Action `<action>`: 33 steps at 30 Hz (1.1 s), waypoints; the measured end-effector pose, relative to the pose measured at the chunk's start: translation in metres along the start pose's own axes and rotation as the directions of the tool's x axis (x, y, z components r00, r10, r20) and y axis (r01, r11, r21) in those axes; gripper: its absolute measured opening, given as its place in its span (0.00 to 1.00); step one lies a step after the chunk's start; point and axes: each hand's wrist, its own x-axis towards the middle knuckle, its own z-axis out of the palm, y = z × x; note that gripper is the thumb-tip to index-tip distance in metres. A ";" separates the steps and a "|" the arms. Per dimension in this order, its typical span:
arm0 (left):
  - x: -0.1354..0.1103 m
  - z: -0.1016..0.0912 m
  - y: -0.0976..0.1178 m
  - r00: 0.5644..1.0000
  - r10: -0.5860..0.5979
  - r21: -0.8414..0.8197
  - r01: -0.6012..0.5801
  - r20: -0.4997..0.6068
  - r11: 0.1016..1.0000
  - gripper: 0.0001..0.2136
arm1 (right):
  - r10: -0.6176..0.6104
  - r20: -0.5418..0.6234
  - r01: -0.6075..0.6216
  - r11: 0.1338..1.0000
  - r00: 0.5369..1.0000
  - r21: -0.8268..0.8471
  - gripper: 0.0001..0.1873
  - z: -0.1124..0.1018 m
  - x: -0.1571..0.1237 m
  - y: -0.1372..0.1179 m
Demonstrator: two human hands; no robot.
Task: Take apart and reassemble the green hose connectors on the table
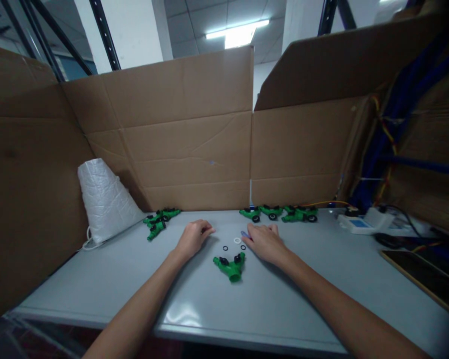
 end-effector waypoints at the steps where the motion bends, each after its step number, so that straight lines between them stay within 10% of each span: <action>1: 0.000 0.001 0.000 1.000 -0.007 -0.004 0.007 0.004 1.000 0.12 | -0.002 0.000 0.002 1.000 1.000 0.001 0.16 0.000 0.000 0.000; 33: -0.001 -0.003 0.006 1.000 0.016 -0.076 -0.015 0.017 0.997 0.10 | 0.003 -0.033 -0.003 1.000 0.999 0.012 0.16 0.004 0.001 -0.001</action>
